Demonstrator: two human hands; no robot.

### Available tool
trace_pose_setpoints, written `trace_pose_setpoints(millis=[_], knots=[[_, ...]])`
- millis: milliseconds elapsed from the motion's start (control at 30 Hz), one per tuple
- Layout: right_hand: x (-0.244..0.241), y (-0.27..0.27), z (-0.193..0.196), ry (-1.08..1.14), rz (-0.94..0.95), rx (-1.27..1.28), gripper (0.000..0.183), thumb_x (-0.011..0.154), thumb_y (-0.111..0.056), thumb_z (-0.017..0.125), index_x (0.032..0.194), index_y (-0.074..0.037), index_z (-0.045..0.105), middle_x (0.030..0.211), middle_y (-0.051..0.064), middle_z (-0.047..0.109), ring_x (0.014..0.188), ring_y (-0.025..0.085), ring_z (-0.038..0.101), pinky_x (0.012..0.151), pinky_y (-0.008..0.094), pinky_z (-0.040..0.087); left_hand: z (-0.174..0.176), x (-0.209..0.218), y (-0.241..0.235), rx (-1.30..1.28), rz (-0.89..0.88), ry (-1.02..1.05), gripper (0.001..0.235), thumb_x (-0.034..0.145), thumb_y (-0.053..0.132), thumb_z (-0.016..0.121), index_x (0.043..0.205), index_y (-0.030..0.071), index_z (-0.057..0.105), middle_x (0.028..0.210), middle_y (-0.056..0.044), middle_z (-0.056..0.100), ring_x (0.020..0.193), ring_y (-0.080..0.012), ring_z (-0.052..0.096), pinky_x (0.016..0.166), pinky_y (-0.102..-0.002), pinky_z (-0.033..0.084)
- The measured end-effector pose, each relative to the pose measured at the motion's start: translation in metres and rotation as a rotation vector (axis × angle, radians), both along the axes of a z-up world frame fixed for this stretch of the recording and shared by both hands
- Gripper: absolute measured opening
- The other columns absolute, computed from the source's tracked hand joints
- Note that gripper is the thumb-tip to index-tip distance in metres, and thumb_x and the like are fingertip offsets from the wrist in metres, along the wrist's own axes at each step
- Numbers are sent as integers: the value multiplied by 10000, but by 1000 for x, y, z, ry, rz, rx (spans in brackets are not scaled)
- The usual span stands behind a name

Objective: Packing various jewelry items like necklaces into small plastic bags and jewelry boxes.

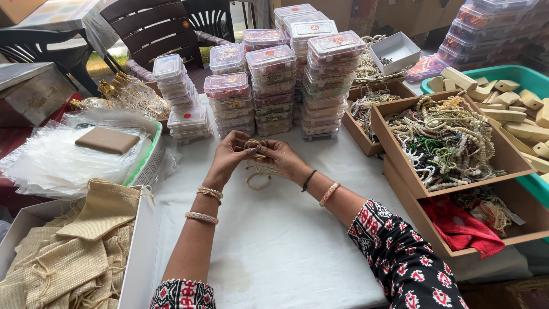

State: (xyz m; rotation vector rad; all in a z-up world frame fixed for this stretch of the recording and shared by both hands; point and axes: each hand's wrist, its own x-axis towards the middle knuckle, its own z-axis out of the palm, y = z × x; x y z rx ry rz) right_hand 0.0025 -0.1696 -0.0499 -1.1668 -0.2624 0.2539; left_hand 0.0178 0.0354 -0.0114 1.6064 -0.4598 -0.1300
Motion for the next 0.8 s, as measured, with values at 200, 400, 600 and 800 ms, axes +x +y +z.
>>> trace_pose_setpoints(millis=[200,400,600,800], knots=[[3,-30,41,-97,-89,-79,320,980,-187,681,1259,-32,702,1173,41,742,977,129,716,847,260,618,34,-28,10,648,-138,-3,872,695,302,900,1413,86,455,1240,-152,547,873,-236,674,727,-344,618],[-3,-50,74,-169,-76,-138,306,990,-196,687,1256,-46,714,1129,30,745,924,118,715,823,258,611,-31,-13,-20,843,-101,-301,765,619,258,973,1272,70,621,1200,-172,553,1028,-346,630,913,-411,570],[2,-51,77,-221,-32,-139,292,996,-159,680,1259,-35,707,1126,45,751,917,122,712,809,262,608,-97,-1,-95,544,50,-501,465,706,162,881,1131,47,732,1102,-195,684,1025,-363,652,934,-419,564],[18,-61,55,-230,-86,-192,280,998,-118,658,1255,-16,702,1129,65,748,940,132,718,825,265,613,-137,17,-195,413,-228,-291,360,932,255,738,1129,-44,701,1049,-195,812,981,-253,724,861,-379,602]])
